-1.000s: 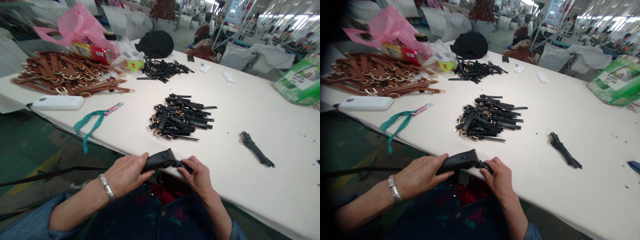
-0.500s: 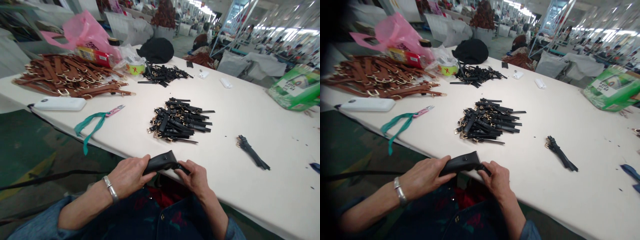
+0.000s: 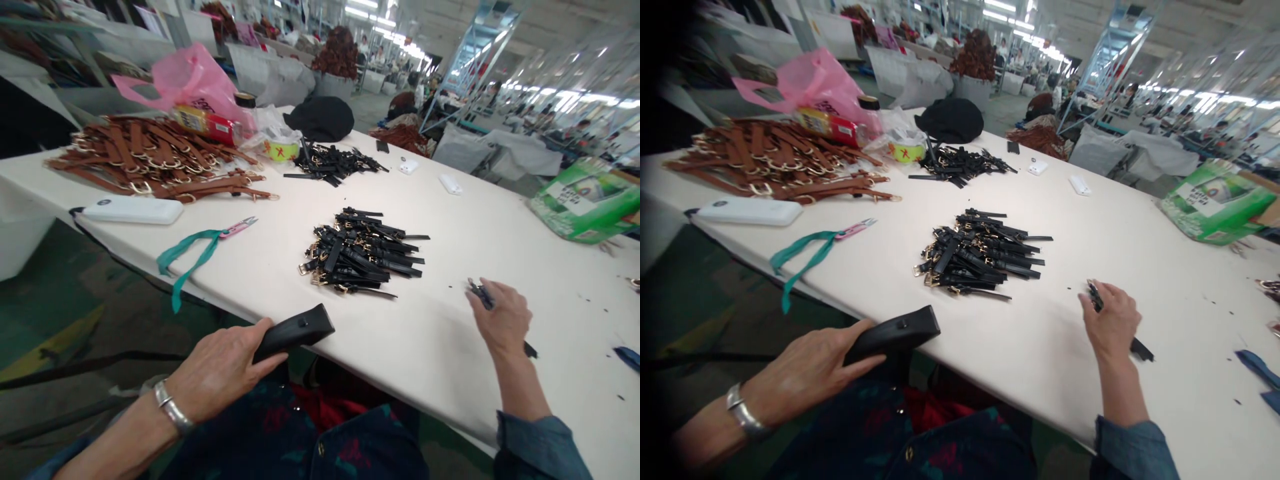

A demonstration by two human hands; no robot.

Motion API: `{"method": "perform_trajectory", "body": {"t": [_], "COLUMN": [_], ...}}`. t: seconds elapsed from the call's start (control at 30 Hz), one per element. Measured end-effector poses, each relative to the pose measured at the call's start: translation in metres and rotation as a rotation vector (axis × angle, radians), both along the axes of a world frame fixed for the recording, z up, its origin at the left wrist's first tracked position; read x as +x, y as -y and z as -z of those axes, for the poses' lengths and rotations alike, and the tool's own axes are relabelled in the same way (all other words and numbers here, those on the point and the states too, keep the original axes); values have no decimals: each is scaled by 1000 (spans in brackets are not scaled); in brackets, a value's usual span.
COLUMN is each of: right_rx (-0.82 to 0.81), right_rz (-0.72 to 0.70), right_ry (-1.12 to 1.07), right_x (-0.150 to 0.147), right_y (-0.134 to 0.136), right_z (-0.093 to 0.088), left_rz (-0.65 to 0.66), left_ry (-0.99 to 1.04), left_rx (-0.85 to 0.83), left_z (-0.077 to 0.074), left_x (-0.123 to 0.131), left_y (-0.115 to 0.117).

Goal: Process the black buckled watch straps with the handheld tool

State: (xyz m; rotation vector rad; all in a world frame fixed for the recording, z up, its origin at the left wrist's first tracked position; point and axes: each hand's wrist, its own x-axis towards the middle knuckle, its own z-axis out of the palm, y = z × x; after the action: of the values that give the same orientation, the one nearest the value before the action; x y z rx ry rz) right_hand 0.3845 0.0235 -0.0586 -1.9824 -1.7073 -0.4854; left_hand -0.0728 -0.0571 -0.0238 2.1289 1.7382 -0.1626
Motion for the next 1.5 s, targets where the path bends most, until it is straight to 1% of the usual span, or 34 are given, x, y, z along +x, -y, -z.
{"method": "perform_trajectory", "body": {"t": [0.07, 0.13, 0.17, 0.23, 0.3, 0.4, 0.47, 0.57, 0.67, 0.73, 0.8, 0.9, 1.03, 1.17, 1.3, 1.5], "right_rx": [-39, -165, -203, -230, -230, -224, -221, -251, -309, -336, -355, -379, -385, -353, -337, -295], "right_rz": [-269, -554, -616, -668, -661, -645, -653, -708, -759, -760, -742, -711, -660, -630, -640, -640], "right_ry": [-118, -206, -207, -216, -224, -235, -240, -239, -282, -359, -431, -453, -430, -448, -490, -585], "right_x": [-50, -109, -135, -174, -193, -195, -190, -183, -180, -180, -181, -185, -193, -194, -189, -192], "right_y": [-4, -4, -5, -7, -12, -15, -8, 14, 42, 56, 65, 68, 63, 62, 64, 67], "right_z": [4, 14, 19, 30, 39, 44, 42, 37, 37, 38, 40, 41, 39, 41, 45, 46], "left_rz": [-12, -16, -16, -16, -26, -47, -49, -59, -63, -51, -28, 12, 62, 75, 63, 41], "left_ry": [-1, 2, 8, 25, 34, 43, 59, 73, 88, 94, 89, 51, -14, -8, -10, 5], "left_rx": [2, -8, -13, -19, -28, -31, -19, -19, -43, -56, -59, -44, 1, -35, -70, -58], "left_z": [0, -1, -1, -1, 1, 5, 7, 6, 0, -3, -5, -5, -2, -4, -6, 0], "left_x": [-1, 0, 0, 0, -2, -6, -9, -12, -12, -10, -6, 0, 10, 15, 16, 13], "left_y": [0, 1, 1, 3, 5, 8, 10, 10, 10, 9, 6, -1, -18, -28, -29, -26]}}
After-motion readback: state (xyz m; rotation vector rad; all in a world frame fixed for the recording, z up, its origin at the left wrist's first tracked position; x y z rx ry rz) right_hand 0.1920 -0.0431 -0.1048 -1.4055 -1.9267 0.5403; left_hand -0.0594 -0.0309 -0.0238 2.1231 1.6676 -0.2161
